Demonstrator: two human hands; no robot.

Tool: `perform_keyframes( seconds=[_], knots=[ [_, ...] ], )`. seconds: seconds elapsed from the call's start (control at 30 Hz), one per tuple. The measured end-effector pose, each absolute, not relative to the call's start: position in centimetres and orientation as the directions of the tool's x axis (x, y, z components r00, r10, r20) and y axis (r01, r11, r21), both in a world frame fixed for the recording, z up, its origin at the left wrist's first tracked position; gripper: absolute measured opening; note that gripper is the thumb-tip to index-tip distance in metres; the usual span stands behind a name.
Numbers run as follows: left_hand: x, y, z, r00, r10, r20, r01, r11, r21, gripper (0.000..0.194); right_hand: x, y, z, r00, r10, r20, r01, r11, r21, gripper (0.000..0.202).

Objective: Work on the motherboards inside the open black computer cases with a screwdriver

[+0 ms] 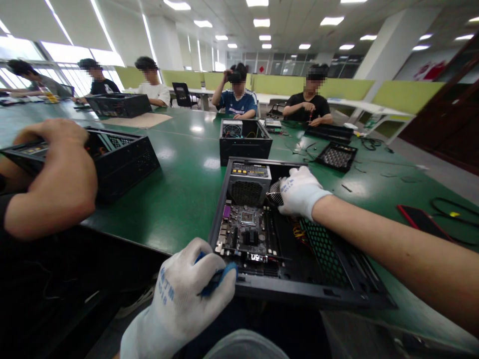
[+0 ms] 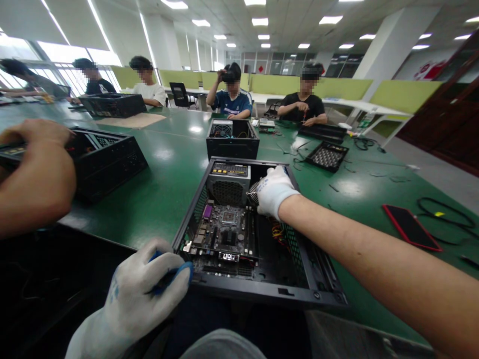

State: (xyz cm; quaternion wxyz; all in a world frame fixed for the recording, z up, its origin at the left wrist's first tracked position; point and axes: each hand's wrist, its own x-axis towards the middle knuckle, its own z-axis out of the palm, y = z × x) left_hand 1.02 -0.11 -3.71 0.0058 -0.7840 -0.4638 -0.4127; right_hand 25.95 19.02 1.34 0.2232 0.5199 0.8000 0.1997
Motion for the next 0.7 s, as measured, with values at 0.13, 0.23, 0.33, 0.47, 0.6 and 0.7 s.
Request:
perform_keyframes(
  seconds=[0.13,0.23,0.33,0.47,0.6,0.7],
  knots=[
    [1.0,-0.1,-3.7,0.221,0.718,0.66,0.74,-0.564,0.366,0.017,26.8,21.2,0.1,-0.369,0.915,-0.161,0.752,0.396,0.527,0.042],
    [1.0,-0.1,-3.7,0.224,0.717,0.66,0.74,-0.566,0.363,0.017,27.4,22.4,-0.7,-0.368,0.917,-0.156,0.765,0.394,0.509,0.047],
    [1.0,-0.1,-3.8,0.229,0.72,0.655,0.737,-0.568,0.367,0.017,27.5,22.5,-0.7,-0.365,0.918,-0.154,0.777,0.392,0.492,0.045],
    [0.9,-0.1,-3.9,0.226,0.721,0.655,0.739,-0.565,0.367,0.016,27.0,21.6,0.0,-0.379,0.913,-0.148,0.788,0.403,0.466,0.041],
    [0.9,-0.1,-4.0,0.226,0.722,0.654,0.74,-0.564,0.366,0.016,26.7,20.5,0.8,-0.381,0.915,-0.131,0.775,0.394,0.494,0.03],
    [0.9,-0.1,-3.9,0.23,0.72,0.654,0.74,-0.566,0.363,0.016,26.8,19.9,1.2,-0.399,0.908,-0.129,0.757,0.406,0.513,0.037]
  ],
)
